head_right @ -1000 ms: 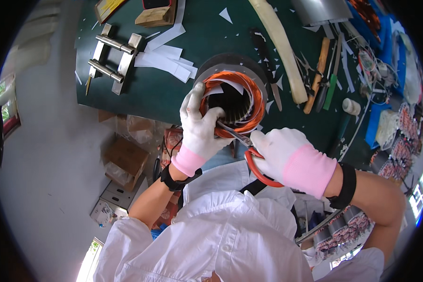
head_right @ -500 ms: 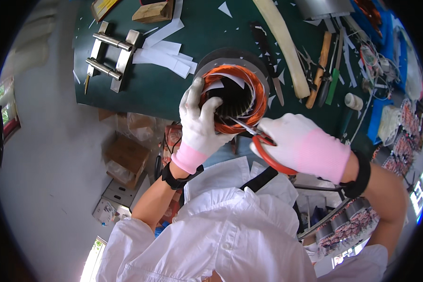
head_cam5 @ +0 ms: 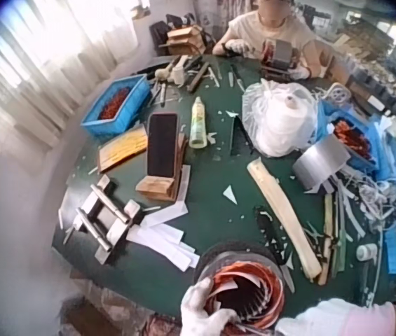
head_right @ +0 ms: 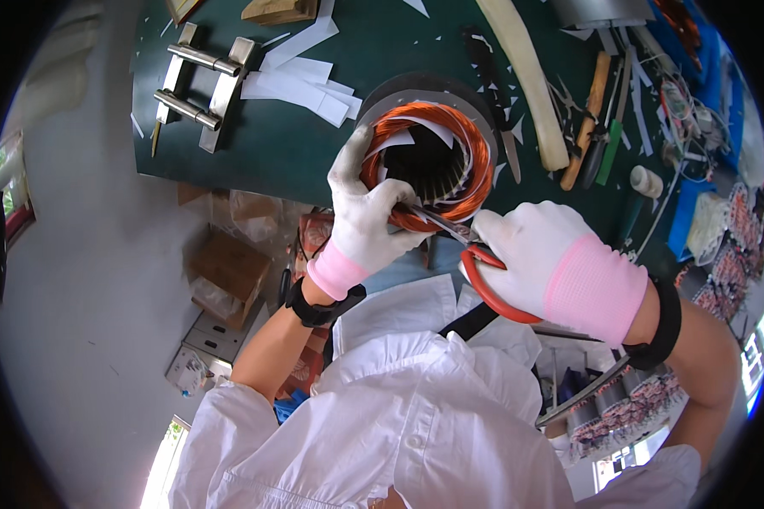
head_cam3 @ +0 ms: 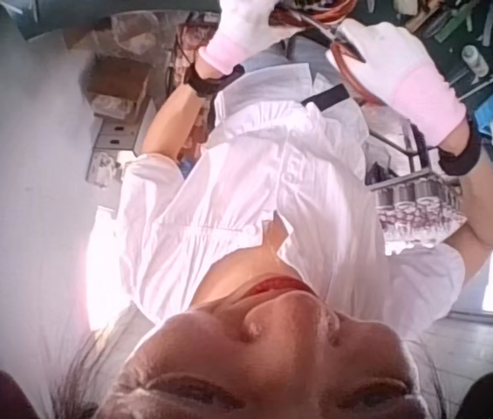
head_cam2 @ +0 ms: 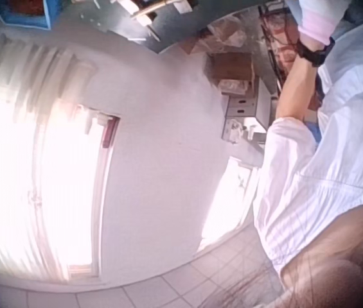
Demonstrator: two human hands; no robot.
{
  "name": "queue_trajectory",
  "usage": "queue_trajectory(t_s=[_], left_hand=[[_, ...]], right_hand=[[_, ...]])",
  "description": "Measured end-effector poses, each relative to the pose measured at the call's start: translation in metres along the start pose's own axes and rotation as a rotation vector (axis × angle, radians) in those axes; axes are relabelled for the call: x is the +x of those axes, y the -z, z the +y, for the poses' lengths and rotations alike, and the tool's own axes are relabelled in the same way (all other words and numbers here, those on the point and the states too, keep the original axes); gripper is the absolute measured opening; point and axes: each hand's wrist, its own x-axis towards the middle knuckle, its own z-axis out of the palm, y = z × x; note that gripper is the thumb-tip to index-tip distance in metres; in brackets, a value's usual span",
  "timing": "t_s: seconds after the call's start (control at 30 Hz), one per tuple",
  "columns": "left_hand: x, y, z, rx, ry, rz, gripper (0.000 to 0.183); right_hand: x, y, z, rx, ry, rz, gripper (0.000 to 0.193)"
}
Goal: Winding and securing copper wire in a motor stator using thread and scissors.
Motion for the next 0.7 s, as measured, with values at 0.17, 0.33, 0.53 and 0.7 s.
queue_trajectory(t_s=[0.17, 0.33, 0.53, 0.7], left_hand=[[0.0, 0.002, 0.001, 0.043, 0.004, -0.013, 0.038], [0.002, 0.001, -0.001, 0.047, -0.031, 0.005, 0.038], [0.003, 0.002, -0.001, 0.066, -0.037, 0.009, 0.039], [0.002, 0.0, 0.0, 0.075, -0.025, 0.01, 0.041]], right_hand=[[0.0, 0.011, -0.005, 0.05, -0.04, -0.072, 0.027], [0.004, 0.008, -0.005, -0.028, -0.031, -0.052, 0.027], [0.012, 0.012, -0.007, 0.022, -0.074, -0.13, 0.027], [0.017, 0.013, -0.003, 0.288, -0.086, -0.22, 0.032]])
